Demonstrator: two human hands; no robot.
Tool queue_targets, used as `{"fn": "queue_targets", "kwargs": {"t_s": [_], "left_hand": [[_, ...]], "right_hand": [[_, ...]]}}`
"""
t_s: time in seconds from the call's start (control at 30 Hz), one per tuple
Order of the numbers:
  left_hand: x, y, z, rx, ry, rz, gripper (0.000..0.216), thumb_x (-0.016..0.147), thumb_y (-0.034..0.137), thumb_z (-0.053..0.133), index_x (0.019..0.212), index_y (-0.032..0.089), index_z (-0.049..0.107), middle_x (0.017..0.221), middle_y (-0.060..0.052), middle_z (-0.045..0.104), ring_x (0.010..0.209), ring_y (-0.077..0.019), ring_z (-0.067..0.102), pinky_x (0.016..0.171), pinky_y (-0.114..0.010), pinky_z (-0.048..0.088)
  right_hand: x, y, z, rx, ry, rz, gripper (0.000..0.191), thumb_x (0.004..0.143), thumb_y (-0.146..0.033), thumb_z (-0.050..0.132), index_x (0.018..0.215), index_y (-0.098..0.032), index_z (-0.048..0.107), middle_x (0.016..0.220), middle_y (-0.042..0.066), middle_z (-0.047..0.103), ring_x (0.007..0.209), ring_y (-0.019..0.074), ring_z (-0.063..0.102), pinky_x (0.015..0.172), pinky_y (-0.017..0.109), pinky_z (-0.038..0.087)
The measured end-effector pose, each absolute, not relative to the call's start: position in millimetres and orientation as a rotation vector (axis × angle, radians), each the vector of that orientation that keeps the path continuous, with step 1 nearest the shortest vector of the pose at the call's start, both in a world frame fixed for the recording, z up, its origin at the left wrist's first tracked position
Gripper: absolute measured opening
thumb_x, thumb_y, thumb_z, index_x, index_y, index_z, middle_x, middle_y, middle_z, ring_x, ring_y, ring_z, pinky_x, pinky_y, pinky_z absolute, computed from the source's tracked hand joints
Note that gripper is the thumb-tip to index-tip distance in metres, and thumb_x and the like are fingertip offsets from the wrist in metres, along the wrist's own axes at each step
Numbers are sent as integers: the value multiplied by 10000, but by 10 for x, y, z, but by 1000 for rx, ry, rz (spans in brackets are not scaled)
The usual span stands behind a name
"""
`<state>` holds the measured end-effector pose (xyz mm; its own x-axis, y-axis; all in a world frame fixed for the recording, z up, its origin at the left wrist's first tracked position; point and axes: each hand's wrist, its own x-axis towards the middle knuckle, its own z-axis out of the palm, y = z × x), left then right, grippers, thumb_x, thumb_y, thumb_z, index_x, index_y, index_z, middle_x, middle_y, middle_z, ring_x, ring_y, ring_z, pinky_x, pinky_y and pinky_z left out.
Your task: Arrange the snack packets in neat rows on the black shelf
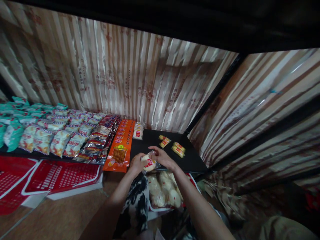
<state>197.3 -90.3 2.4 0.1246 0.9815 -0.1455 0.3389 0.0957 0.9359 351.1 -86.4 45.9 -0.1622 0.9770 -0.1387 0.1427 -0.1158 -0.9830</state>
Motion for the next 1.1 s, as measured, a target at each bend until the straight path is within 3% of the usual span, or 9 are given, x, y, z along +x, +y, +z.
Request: {"fn": "queue_targets", "kwargs": {"t_s": [0.07, 0.2, 0.33, 0.5, 0.67, 0.83, 1.1], "left_hand": [[1993, -888, -20, 1339, 1435, 861, 199, 719, 180, 625, 917, 191, 638, 803, 3, 679, 772, -138, 628, 681, -217, 486], [2048, -807, -91, 1193, 1505, 920, 194, 772, 196, 581, 964, 173, 601, 812, -14, 679, 700, -121, 632, 581, -190, 483], [2114, -659, -126, 1103, 1545, 940, 187, 831, 185, 487, 992, 151, 576, 842, -34, 681, 668, -108, 637, 519, -164, 473], [2151, -471, -138, 1122, 1614, 958, 274, 821, 164, 475, 1074, 125, 571, 991, -94, 668, 887, -171, 642, 733, -249, 516], [2200, -432, -105, 1470, 1826, 993, 513, 791, 94, 456, 1302, 63, 419, 1369, -187, 417, 1294, -248, 357, 1065, -350, 304], [2282, -415, -165, 1904, 1818, 791, 526, 776, 48, 405, 1297, 98, 456, 1448, -132, 325, 1378, -251, 162, 1117, -351, 227], [2307, -135, -257, 2036, 1803, 568, 544, 769, 43, 401, 1313, 36, 424, 1442, -173, 316, 1376, -274, 137, 1114, -348, 236]], "right_hand": [[3467, -813, 375, -1328, -1244, 1323, 501, 568, -299, 740, 1019, -159, 573, 638, -48, 641, 567, 105, 559, 574, 227, 408], [3421, -744, 129, -1370, -1031, 1266, 394, 534, -324, 773, 840, -153, 593, 644, -20, 647, 580, 116, 578, 592, 239, 436], [3365, -683, -56, -1391, -735, 1316, 389, 507, -335, 787, 790, -189, 564, 593, -48, 617, 548, 116, 584, 561, 234, 452], [3296, -495, -159, -1379, -702, 1318, 391, 481, -326, 798, 758, -165, 575, 596, -31, 631, 524, 93, 565, 539, 199, 435], [3254, -152, -250, -1357, -744, 1245, 379, 486, -349, 768, 768, -161, 597, 603, -27, 635, 532, 100, 556, 538, 203, 434], [3204, 249, -366, -1428, -871, 1088, 365, 524, -390, 712, 793, -166, 608, 641, -2, 648, 567, 134, 576, 552, 237, 456], [3145, 684, -513, -1500, -1033, 961, 293, 632, -357, 619, 838, -148, 624, 793, 40, 684, 684, 146, 607, 631, 240, 483]]}}
